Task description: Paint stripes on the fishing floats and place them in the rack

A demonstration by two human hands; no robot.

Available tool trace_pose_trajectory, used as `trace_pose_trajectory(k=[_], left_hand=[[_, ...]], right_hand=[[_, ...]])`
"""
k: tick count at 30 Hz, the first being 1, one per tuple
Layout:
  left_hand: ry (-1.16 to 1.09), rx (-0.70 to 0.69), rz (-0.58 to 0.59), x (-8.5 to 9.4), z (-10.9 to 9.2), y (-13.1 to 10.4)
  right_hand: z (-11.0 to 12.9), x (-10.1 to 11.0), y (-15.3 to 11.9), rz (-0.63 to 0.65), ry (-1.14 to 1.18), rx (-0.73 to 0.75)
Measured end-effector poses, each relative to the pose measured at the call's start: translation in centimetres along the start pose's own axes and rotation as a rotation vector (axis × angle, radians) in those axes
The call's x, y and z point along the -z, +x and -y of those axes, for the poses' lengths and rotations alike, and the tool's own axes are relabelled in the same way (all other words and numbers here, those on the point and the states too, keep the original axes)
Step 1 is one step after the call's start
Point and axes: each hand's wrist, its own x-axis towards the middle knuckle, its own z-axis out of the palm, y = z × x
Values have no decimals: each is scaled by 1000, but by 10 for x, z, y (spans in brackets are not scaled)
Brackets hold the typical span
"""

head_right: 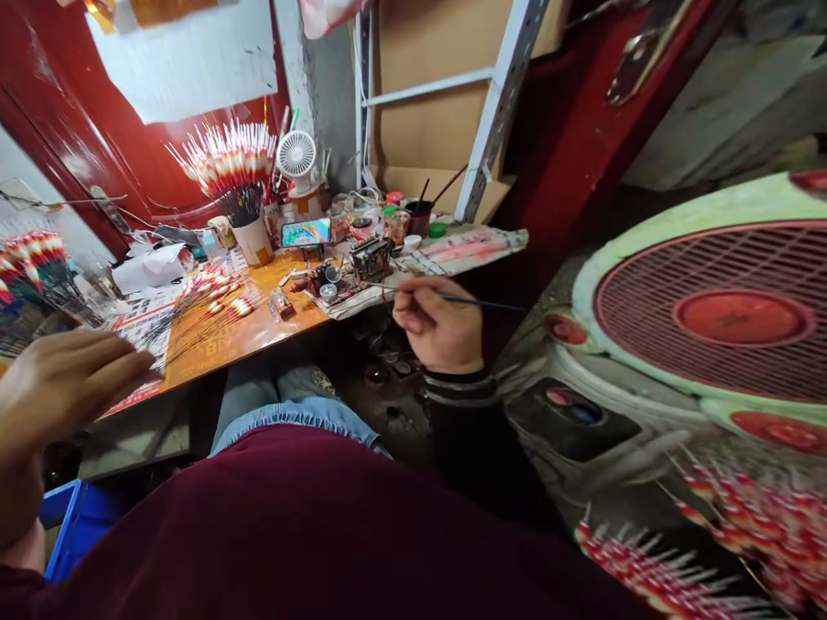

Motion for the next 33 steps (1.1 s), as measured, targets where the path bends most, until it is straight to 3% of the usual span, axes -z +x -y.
trace_pose_trajectory(k=[2, 6, 11, 16, 23, 28, 33], left_hand=[[48, -67, 65, -43, 33, 44], [-66, -12, 173, -128, 80, 106], [-217, 12, 187, -220, 116, 168], [-349, 38, 94, -293, 141, 230], [-622, 193, -54, -355, 169, 319], [-672, 175, -47, -377, 181, 369], [-640, 142, 17, -393, 187, 398]], right_hand=[[-19, -2, -8, -31, -14, -68], [-37, 17, -30, -152, -46, -172], [-52, 47, -57, -289, -72, -313], [-68, 58, -68, -379, -86, -434], [-83, 53, -66, -379, -117, -502], [-95, 41, -69, -346, -117, -591], [-105, 36, -69, -346, -55, -674]])
